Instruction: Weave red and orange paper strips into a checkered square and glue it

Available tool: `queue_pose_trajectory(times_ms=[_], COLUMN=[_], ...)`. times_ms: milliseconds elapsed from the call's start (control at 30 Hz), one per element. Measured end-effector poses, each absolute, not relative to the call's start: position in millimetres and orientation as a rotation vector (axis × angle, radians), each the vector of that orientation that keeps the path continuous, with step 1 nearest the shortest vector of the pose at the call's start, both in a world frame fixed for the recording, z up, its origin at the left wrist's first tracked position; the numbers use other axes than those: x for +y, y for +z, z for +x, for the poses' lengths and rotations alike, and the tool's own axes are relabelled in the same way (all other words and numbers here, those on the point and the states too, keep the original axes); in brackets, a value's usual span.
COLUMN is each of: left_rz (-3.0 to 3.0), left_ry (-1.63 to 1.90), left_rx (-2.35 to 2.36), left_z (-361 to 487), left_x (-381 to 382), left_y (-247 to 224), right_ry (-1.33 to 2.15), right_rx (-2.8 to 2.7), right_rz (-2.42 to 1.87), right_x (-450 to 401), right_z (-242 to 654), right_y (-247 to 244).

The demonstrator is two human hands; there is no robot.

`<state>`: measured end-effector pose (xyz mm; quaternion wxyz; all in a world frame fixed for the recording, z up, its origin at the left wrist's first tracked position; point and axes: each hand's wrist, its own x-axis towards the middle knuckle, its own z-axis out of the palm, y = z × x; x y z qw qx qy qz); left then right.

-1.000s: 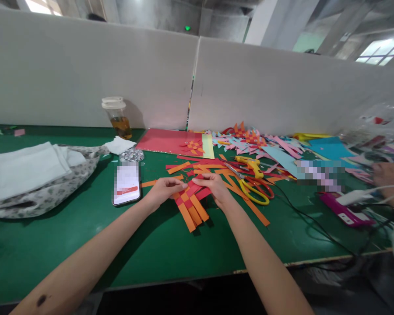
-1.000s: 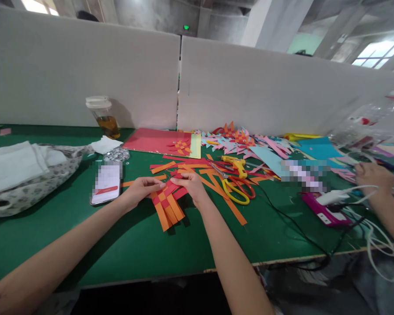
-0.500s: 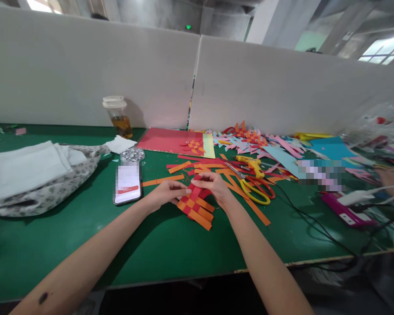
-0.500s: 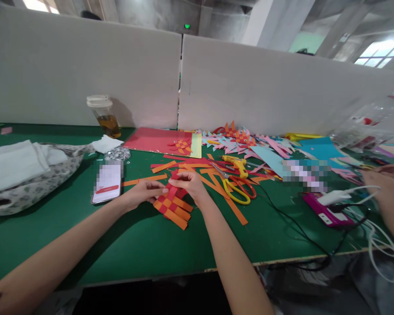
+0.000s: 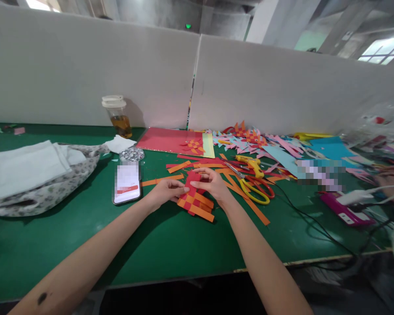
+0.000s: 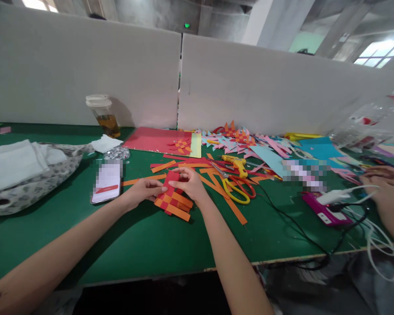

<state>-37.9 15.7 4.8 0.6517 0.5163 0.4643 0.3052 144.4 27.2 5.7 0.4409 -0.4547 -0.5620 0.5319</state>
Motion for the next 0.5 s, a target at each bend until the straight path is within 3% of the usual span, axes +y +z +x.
queue_pose_trajectory(times_ms=[500], left_rz=[1.155], left_ry=[0.699], left_rx=[1.038], left_z=[-36], left_x=[13], left_y=[7], right_ry=[1.375], right_rx=[-1.319], right_rz=[-1.206], right_x=[24], right_z=[142], right_y=[16])
